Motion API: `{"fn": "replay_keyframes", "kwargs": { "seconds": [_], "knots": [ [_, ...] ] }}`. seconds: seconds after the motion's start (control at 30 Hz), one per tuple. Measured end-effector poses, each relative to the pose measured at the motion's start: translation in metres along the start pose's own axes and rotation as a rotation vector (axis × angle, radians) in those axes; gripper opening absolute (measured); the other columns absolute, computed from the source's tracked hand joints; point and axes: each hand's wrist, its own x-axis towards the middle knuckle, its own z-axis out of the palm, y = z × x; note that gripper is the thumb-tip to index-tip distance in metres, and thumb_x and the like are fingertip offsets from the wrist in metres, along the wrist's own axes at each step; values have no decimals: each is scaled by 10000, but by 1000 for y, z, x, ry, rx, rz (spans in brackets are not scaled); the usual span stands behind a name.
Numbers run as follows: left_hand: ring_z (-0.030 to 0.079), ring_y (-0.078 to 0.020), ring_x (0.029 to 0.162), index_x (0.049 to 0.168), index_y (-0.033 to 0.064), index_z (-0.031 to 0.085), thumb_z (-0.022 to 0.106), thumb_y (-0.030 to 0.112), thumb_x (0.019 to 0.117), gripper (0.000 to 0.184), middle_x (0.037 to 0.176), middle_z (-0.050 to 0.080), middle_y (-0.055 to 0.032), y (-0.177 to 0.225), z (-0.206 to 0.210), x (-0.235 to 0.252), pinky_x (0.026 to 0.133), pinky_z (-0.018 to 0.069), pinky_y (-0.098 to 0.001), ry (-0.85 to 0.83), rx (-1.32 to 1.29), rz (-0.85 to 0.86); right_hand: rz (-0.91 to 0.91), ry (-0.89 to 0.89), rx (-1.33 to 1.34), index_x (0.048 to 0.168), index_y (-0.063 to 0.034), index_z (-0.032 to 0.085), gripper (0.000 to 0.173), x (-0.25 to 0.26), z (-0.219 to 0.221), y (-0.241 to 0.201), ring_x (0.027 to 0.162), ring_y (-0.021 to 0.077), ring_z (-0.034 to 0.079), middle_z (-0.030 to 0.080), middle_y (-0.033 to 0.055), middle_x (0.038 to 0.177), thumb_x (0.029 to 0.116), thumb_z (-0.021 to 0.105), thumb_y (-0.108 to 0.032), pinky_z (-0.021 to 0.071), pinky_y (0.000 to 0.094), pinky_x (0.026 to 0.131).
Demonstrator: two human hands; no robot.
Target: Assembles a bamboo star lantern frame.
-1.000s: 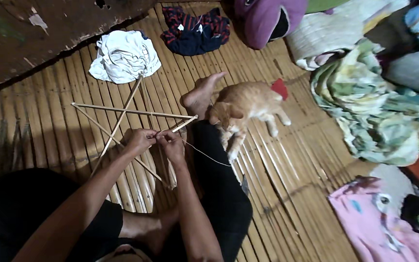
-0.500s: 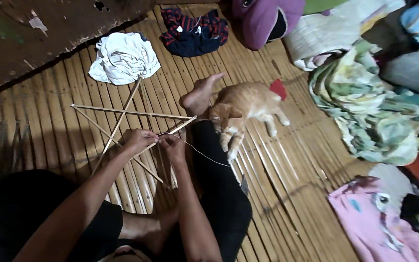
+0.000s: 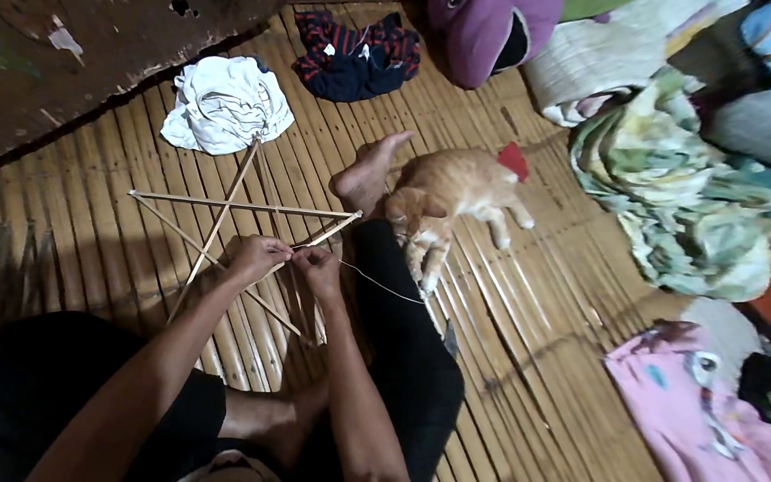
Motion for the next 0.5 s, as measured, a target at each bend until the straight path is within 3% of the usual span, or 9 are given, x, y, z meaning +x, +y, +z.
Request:
{"fn": "replay_keyframes", "kwargs": {
  "seconds": [0.23,0.5],
  "knots": [
    [682,-129,873,1042,17,749,705,62,967,98,986,743,-86,1,-4,1,851,550,-343,-10,51,-12,25,16,27,908,1,708,79,-2,4,-5,644,105,545,635,59,754,957,676,-51,478,305,629],
    [701,-148,896,1036,25,759,711,67,964,96,984,750,-91,-3,-6,1,875,559,-362,-6,118,88,69,40,95,988,25,707,62,-2,3,-3,738,121,582,665,89,864,952,673,-13,507,316,702]
  ]
}}
